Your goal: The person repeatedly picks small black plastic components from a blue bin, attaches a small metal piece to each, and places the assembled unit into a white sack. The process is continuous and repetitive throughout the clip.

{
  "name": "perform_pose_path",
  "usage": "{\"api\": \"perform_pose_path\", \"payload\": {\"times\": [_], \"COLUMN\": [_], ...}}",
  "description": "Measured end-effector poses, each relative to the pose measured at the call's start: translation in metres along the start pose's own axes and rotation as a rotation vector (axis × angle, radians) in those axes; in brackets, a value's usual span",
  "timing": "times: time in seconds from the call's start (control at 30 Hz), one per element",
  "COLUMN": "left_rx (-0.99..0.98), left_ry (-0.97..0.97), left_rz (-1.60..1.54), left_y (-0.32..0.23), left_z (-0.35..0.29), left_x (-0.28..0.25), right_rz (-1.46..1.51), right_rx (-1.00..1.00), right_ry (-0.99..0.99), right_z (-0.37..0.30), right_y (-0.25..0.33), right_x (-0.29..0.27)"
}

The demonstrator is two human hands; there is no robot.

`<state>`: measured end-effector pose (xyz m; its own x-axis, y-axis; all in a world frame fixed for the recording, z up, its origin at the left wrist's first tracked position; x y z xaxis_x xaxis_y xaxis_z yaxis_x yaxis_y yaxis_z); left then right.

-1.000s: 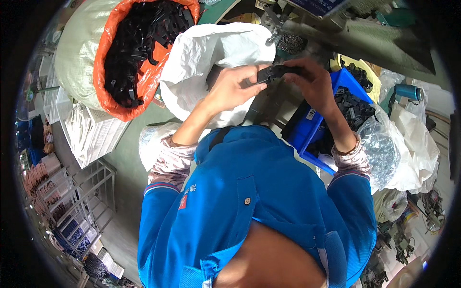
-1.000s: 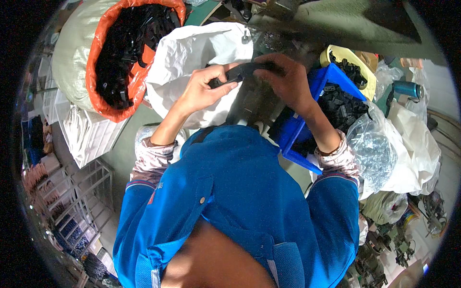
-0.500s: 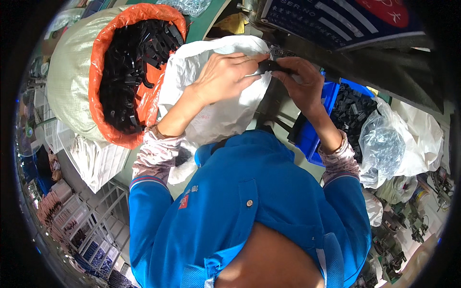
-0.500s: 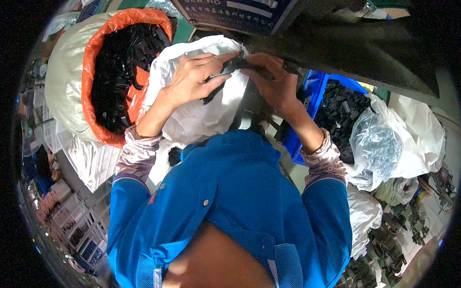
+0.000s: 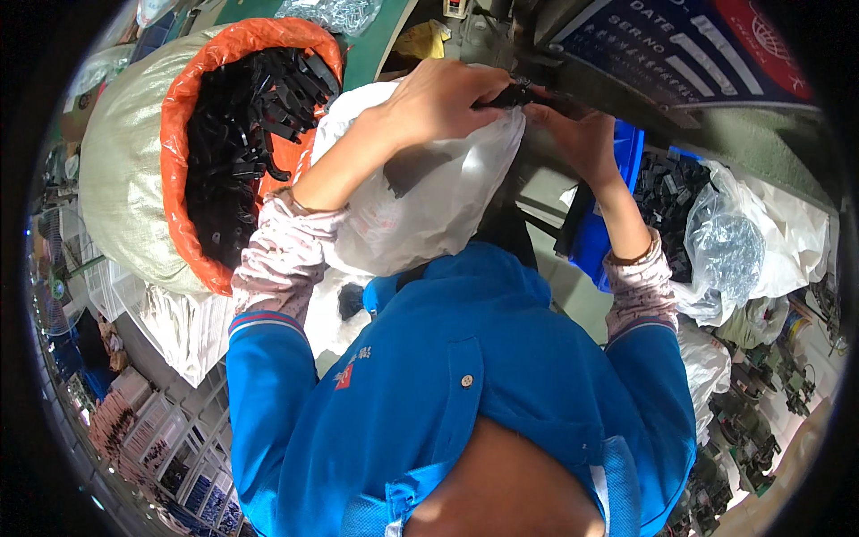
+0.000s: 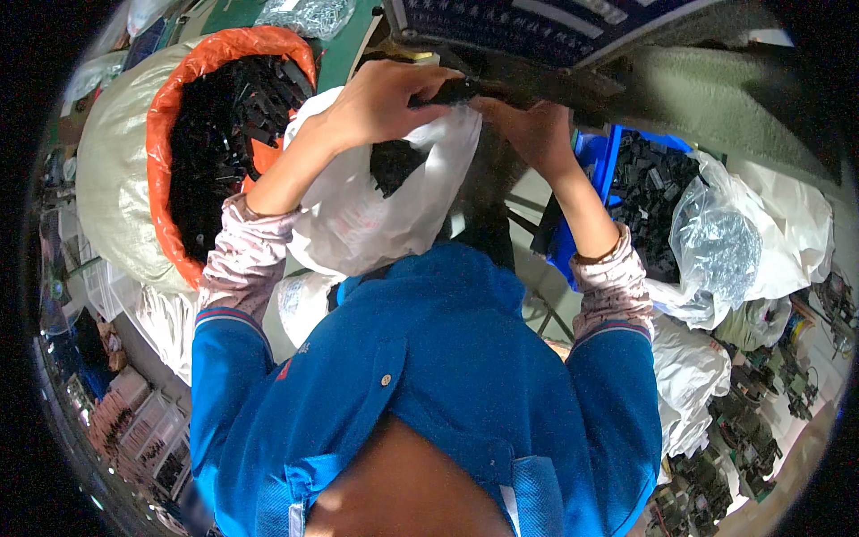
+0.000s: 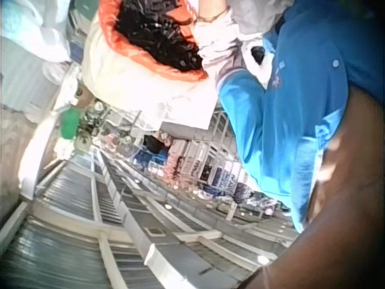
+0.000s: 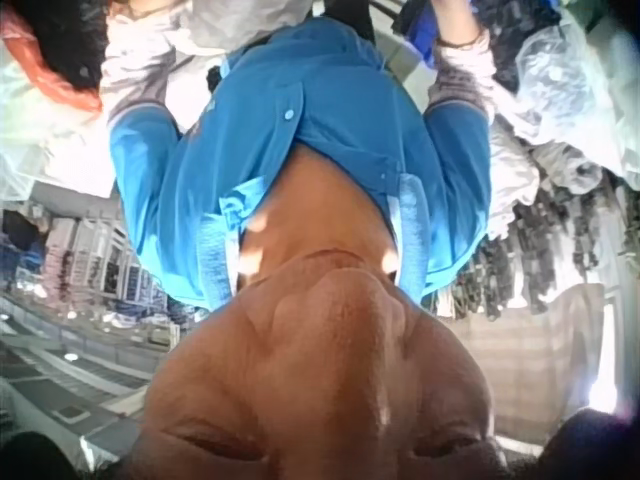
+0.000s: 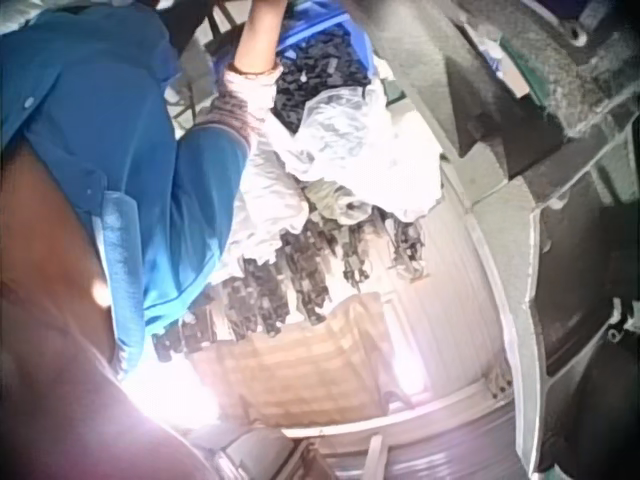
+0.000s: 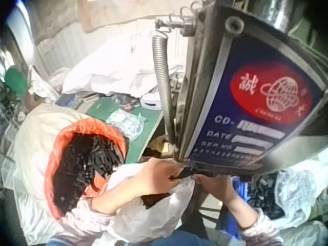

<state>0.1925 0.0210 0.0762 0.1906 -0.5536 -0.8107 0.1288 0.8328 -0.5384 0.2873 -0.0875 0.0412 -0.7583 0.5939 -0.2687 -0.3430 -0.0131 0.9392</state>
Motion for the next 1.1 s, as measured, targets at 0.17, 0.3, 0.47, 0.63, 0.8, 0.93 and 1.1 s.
{"api": "perform_pose_path", "payload": {"times": [0.17, 0.3, 0.47, 0.63, 0.8, 0.93, 1.1], "left_rx": [-0.043, -0.058, -0.108, -0.055, 0.007, 0.099, -0.006], "left_ry": [0.016, -0.089, -0.019, -0.075, -0.122, -0.285, -0.379], "left_rz": [-0.067, -0.188, -0.177, -0.142, -0.177, 0.017, 0.031], "left_y": [0.011, 0.011, 0.013, 0.013, 0.011, -0.017, 0.009], "left_z": [-0.013, -0.022, -0.019, -0.023, -0.025, -0.036, -0.105], "left_x": [-0.009, -0.014, -0.011, -0.014, -0.016, -0.026, -0.028], "right_rz": [0.049, -0.076, -1.263, -1.187, -1.051, -1.404, -1.310], "right_rx": [0.068, 0.122, 0.046, 0.196, -0.271, -0.469, -0.195], "right_ry": [0.058, 0.152, 0.379, 0.511, 0.235, 0.174, 0.180], "right_z": [0.002, 0.010, 0.034, 0.043, 0.029, 0.042, 0.054], "right_y": [-0.005, -0.028, -0.105, -0.143, -0.199, -0.237, -0.206], "right_x": [0.002, -0.010, 0.002, 0.014, 0.002, -0.012, -0.023]}}
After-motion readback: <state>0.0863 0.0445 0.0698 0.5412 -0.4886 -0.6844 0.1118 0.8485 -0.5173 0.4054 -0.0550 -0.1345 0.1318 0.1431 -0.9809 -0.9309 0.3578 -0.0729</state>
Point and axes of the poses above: each hand's wrist, its own z-axis towards the middle knuckle, its own x-axis out of the palm, y = z × x, the point moved 10 cm from there along z, towards the middle knuckle, and after that the axes turned 1 degree about -x, right-handed, at the moved point
